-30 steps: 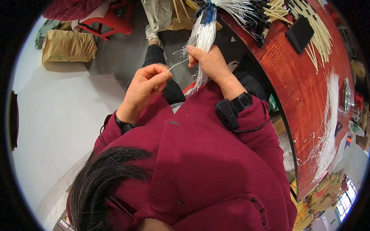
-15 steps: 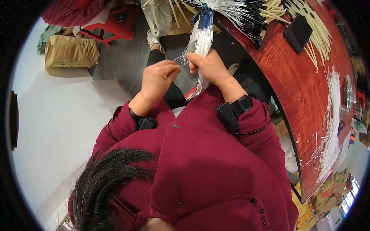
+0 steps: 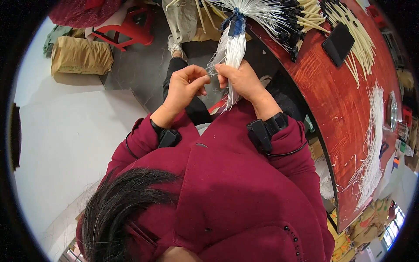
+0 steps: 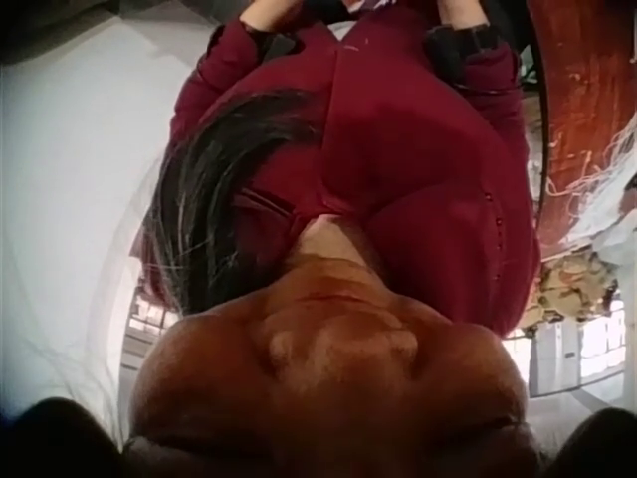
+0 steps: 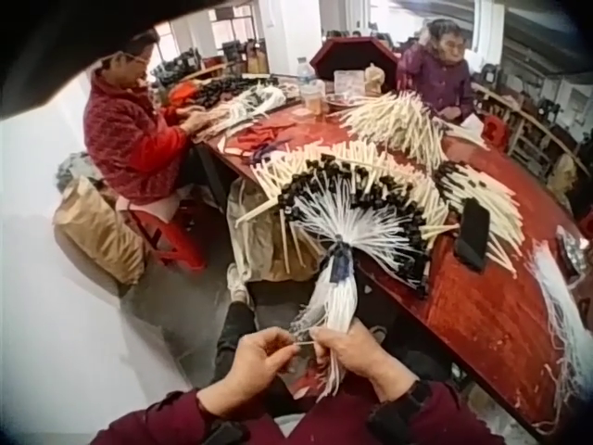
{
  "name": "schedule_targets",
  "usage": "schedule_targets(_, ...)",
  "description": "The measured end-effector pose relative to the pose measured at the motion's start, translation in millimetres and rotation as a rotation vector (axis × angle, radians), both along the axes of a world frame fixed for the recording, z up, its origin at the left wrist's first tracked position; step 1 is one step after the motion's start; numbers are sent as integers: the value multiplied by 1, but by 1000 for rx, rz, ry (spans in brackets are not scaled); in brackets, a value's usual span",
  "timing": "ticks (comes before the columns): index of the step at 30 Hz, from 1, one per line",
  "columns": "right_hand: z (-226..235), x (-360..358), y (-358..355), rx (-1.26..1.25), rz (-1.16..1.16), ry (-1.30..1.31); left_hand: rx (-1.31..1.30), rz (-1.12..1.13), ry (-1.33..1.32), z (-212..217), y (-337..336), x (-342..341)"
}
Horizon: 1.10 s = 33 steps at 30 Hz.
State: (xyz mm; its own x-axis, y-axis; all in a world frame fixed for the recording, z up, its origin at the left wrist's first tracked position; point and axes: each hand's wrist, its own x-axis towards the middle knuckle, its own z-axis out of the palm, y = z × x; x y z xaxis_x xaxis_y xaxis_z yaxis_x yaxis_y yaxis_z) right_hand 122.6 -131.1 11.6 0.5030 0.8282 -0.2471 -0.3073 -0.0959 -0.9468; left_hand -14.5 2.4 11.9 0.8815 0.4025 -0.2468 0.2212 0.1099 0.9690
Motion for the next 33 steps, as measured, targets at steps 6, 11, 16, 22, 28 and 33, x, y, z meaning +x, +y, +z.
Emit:
schedule_targets(6,4,-2,1,-37,11,-32,-126,-28,146,5,2,1)
schedule_targets(11,1,0,0,-35,7,-33,-296,-16,147,11,3,-4)
schedule_targets(16,5,-1,0,-63,-4,-49,-582,27,106,17,5,-9)
schedule_targets(22,7,-1,-2,-95,-18,-60,-669,107,52,15,7,-9)
schedule_targets(28,4,0,-2,-78,4,-69,-570,235,46,5,9,-10)
schedule_targets(33,3,4,-4,-70,35,-83,-632,246,57,4,13,-13)
